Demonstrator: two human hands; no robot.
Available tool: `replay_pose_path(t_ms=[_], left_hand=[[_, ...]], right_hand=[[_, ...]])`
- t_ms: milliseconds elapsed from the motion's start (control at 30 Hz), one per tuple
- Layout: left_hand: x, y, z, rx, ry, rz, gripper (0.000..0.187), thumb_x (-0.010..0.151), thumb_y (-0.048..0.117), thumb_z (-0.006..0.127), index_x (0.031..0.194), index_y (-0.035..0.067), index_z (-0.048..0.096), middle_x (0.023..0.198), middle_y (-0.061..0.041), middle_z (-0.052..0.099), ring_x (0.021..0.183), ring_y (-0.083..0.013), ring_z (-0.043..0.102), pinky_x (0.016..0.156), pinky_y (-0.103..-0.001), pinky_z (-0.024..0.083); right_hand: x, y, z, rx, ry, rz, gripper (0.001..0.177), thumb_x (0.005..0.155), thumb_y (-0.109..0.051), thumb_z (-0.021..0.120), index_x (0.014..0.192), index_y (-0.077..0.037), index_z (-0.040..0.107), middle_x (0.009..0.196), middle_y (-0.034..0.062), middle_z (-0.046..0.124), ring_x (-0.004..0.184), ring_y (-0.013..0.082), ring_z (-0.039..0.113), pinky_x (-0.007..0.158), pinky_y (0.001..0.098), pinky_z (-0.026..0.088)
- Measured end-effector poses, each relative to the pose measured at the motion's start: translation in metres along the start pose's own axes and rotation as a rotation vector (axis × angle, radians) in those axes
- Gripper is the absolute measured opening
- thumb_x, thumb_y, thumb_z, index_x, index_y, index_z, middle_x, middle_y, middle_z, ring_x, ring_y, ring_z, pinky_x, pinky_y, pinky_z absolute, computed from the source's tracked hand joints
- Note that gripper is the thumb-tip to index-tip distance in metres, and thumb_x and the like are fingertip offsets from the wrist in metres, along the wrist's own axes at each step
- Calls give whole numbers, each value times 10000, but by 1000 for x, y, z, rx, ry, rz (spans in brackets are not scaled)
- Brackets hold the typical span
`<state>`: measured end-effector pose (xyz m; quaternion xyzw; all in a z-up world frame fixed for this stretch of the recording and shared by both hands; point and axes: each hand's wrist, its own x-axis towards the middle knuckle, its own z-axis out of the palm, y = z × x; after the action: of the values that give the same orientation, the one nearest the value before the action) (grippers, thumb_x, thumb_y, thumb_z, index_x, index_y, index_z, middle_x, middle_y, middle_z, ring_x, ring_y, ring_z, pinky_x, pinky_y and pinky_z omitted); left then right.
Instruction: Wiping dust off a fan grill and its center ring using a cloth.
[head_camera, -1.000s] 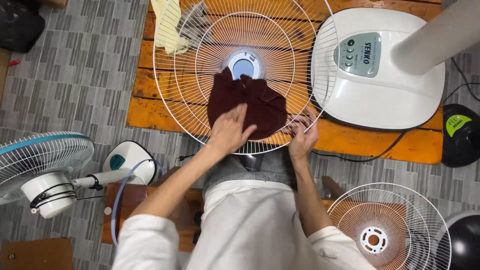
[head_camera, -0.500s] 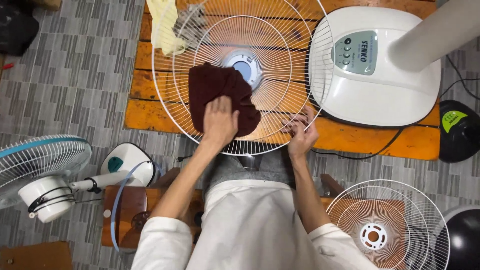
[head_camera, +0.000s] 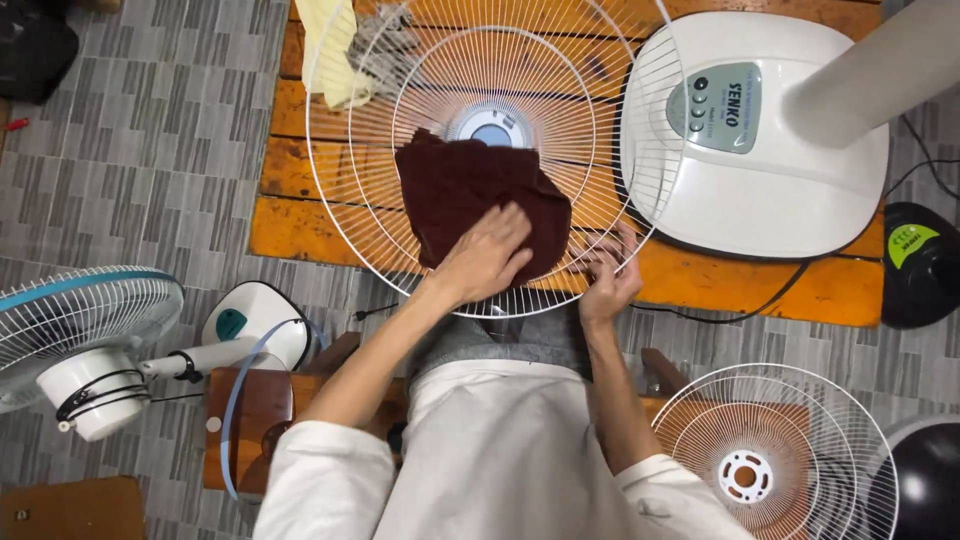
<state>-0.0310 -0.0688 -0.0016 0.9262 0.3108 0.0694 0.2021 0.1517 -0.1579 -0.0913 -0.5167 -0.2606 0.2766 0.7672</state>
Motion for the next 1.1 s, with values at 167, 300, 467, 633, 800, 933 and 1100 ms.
replay_pose_path(t_ms=[167,300,467,633,800,933,1100], left_hand=[[-34,-19,-22,56,89,-1,509,999,340,553,1371,-6,587,1357,-232,615,1320,-357,546,1108,-462,421],[-53,-78,-16,464,305,-394,455,954,435,613,1201,59,686,1092,-181,712,1081,-322,668,949,-439,498],[-38,-106,-21,602,257,-565,553,1026,475,449,1245,3,636,1250,-229,664,1268,-356,546,1148,-473,248],[-35,-56,12,382,349,-241,417,858,187,675,1207,-41,678,1224,-270,679,1181,-428,621,989,-499,444],[-36,-49,37,84,69,85,308,986,289,543,1075,52,720,1026,-168,737,1062,-351,678,1074,-510,407],[-2,-46,13,208,-30,105,427,1046,382,415,1127,59,682,1012,-149,716,1059,-328,667,1091,-499,375],[26,-37,3,206,38,231,375,1050,339,427,1110,64,673,997,-140,687,1074,-321,663,1060,-445,430]], right_hand=[[7,-7,8,-26,-16,-8,684,719,82,499,1402,77,505,957,259,690,674,276,723,489,372,627],[1,-9,6,66,-45,34,680,727,81,482,1406,49,513,957,230,679,721,251,713,533,352,638],[2,-5,7,48,-60,11,679,719,82,487,1397,54,519,945,245,675,712,264,711,521,358,634],[2,-8,12,-6,-67,4,640,747,43,468,1386,65,508,928,223,659,717,270,719,532,335,630],[1,-6,9,-66,-83,-41,686,740,76,469,1426,72,481,973,249,664,748,322,726,539,371,640],[0,-1,5,-8,-98,-16,695,736,63,484,1430,38,464,995,223,648,791,312,734,562,370,646],[-3,-13,6,-40,42,-57,703,702,74,533,1404,85,513,1000,248,670,712,304,717,474,386,624]])
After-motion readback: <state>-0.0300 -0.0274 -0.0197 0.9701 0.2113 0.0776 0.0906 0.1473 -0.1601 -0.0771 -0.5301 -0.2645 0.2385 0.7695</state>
